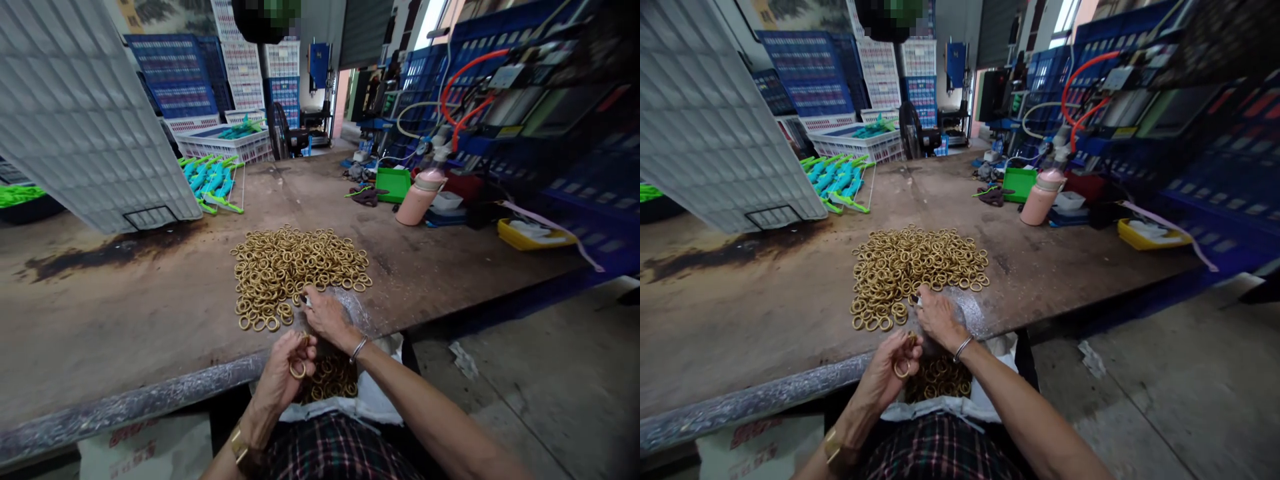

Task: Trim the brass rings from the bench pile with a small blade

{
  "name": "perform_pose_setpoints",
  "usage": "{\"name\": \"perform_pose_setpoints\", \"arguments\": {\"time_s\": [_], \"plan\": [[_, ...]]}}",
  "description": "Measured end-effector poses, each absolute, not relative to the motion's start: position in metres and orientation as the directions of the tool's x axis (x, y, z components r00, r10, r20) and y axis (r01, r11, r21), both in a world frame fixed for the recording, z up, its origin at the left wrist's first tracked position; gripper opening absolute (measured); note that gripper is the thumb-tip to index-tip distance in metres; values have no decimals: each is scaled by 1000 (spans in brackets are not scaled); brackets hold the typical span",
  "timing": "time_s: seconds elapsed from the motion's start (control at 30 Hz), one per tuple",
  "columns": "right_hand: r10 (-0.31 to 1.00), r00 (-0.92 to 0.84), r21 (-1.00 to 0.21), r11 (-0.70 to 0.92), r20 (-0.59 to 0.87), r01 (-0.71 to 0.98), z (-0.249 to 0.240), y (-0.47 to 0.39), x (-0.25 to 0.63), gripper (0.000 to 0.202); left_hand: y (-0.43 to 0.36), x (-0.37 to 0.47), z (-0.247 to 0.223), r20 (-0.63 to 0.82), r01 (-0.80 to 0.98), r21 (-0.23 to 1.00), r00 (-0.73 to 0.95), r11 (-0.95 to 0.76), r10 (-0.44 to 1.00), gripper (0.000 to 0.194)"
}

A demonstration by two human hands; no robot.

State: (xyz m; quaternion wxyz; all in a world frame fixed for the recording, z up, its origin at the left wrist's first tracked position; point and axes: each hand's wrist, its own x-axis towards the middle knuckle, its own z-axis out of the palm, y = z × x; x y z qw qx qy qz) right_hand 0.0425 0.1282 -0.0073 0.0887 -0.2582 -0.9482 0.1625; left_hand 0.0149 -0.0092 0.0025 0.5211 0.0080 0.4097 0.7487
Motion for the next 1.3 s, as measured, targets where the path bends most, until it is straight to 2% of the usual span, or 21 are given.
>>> {"name": "perform_pose_setpoints", "arguments": {"time_s": [0.2, 0.4, 0.67, 0.77, 0.87, 0.93, 1.03, 1.1, 1.17, 1.3], "plan": [[539, -842, -267, 813, 9, 517, -8, 126, 24, 21, -14, 8, -1, -395, -784, 599, -465, -162, 792, 22], [570, -822, -238, 796, -13, 556, -10, 129, 23, 23, -13, 2, 1, -382, -813, 567, -404, -134, 831, 16], [533, -846, -201, 826, -20, 526, -7, 131, 30, 28, -11, -4, -2, -391, -904, 416, -276, -99, 878, 15], [530, -848, -225, 828, 10, 514, -9, 131, 35, 25, -10, -5, -1, -446, -919, 375, -291, -119, 846, 23], [570, -821, -285, 792, 30, 540, -11, 132, 36, 24, -8, -3, 0, -525, -900, 415, -354, -130, 774, 25], [606, -794, -360, 750, 38, 555, -11, 133, 36, 26, -6, -1, 2, -527, -868, 477, -406, -136, 746, 24], [634, -770, -596, 647, 72, 477, -9, 135, 38, 19, -2, 2, 3, -438, -767, 623, -504, -153, 744, 28], [650, -756, -778, 514, 78, 362, -7, 134, 41, 13, 1, 4, 3, -380, -663, 733, -585, -151, 717, 30], [658, -752, -904, 340, 32, 259, -4, 130, 47, 9, 4, 6, 3, -336, -553, 823, -659, -131, 673, 32], [601, -790, -990, -16, -122, 141, 2, 115, 60, 12, 9, 8, -1, -240, -381, 922, -704, -70, 668, 34]]}}
